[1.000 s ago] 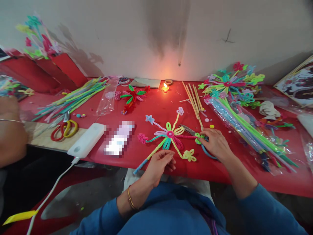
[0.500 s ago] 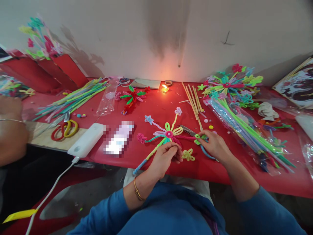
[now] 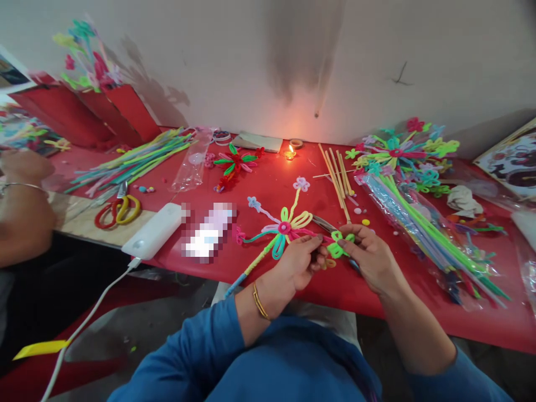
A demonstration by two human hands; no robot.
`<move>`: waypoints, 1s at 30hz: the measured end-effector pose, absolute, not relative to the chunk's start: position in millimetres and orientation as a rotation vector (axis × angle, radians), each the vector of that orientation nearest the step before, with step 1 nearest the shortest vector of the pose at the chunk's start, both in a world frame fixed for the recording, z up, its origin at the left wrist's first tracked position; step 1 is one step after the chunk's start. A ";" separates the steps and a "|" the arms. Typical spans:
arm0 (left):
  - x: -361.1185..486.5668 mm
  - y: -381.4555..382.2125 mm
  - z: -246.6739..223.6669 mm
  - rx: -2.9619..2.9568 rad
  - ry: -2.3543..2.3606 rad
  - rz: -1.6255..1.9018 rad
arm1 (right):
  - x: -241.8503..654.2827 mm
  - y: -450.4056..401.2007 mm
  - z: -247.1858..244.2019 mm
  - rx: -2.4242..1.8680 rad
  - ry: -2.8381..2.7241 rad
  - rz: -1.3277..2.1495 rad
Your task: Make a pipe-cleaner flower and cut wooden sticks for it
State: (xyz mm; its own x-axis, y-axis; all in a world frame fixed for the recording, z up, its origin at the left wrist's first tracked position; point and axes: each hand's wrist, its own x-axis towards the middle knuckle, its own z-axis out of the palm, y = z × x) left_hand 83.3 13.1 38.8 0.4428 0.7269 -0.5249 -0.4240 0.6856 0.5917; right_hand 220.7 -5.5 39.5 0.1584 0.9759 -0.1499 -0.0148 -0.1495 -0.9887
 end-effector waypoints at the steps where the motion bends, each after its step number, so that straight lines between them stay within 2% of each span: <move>1: 82.9 13.1 38.8 0.392 0.835 0.750 | 219.0 -8.8 40.7 -1.376 -1.002 1.205; 11: 81.2 7.9 41.7 0.487 0.876 0.763 | 215.5 -13.9 33.4 -1.405 -1.076 0.968; 18: 70.6 5.6 53.8 0.647 0.962 0.631 | 228.5 -1.3 55.3 -1.564 -1.478 1.037; 30: 62.1 6.5 57.5 0.778 0.965 0.533 | 227.5 21.2 70.1 -1.482 -1.899 1.145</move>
State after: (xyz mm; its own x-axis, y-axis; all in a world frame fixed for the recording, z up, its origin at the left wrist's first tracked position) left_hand 62.1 6.5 57.5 0.4789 0.7070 -0.5204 -0.0632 0.6190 0.7829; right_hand 227.5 21.2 70.1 -0.3062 0.9436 -0.1257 0.5519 0.0683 -0.8311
